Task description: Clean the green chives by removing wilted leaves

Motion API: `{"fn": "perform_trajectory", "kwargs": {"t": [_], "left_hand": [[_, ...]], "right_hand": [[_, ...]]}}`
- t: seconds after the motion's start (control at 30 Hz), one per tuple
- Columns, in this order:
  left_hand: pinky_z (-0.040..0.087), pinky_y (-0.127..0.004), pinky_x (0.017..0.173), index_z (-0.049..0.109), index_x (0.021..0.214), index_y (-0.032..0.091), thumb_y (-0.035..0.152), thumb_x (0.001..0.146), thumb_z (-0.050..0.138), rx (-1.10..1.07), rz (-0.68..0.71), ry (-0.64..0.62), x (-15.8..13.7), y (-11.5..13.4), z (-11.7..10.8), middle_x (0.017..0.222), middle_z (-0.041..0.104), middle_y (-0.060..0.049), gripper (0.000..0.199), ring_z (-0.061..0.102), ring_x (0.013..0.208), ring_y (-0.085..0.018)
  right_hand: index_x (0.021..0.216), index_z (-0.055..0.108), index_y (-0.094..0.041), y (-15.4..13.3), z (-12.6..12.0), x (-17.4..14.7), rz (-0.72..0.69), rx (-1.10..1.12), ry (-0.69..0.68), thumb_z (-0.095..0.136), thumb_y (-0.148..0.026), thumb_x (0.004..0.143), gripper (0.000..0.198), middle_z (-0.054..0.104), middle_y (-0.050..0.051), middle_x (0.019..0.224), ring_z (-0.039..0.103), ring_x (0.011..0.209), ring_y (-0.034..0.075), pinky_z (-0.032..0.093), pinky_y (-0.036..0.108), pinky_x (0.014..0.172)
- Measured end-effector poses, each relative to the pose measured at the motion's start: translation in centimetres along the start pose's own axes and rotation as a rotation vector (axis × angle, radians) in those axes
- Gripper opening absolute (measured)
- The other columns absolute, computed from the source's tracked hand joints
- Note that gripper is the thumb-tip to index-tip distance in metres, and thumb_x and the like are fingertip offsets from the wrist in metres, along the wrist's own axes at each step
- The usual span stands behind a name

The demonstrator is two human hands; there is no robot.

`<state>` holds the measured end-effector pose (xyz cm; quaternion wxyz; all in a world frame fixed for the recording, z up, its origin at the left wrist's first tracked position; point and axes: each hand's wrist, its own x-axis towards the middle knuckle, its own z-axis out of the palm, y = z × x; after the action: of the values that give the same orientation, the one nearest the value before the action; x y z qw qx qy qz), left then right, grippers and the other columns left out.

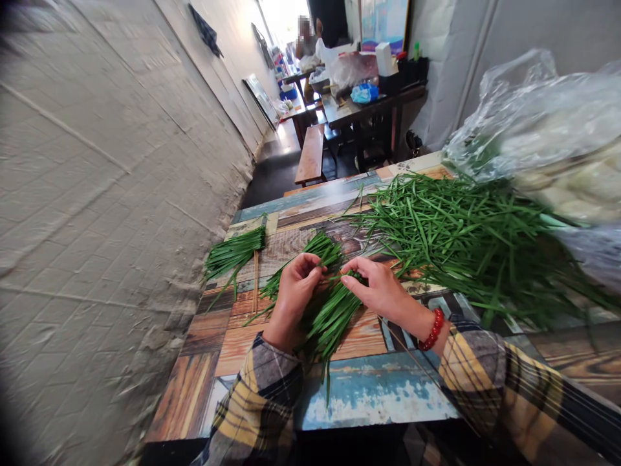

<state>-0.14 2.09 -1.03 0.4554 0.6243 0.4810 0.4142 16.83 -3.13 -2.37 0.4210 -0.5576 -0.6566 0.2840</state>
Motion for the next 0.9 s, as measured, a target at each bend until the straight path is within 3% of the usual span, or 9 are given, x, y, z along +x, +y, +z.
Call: {"fn": "perform_trajectory", "kwargs": {"t": [0.17,0.9], "left_hand": [[0.033,-0.017,0.049,0.061,0.079,0.014,0.028,0.074,0.062,-0.159,-0.116,-0.062,-0.56,0.99,0.01,0.061,0.053,0.004,0.014,0.043,0.051,-0.007],[0.033,-0.018,0.051,0.063,0.078,0.012,0.032,0.075,0.067,-0.24,-0.13,-0.182,-0.81,0.9,0.04,0.063,0.054,0.002,0.021,0.042,0.053,-0.005]], "right_hand": [[0.091,0.065,-0.018,0.04,-0.02,-0.03,0.003,0.009,0.007,0.054,-0.031,0.084,0.018,0.064,0.001,0.072,0.056,0.064,0.015,0.043,0.026,0.06],[0.1,0.068,-0.017,-0.45,-0.17,0.1,-0.012,-0.003,-0.011,0.053,-0.028,0.085,0.023,0.07,0.002,0.079,0.06,0.065,0.014,0.044,0.025,0.063]]}}
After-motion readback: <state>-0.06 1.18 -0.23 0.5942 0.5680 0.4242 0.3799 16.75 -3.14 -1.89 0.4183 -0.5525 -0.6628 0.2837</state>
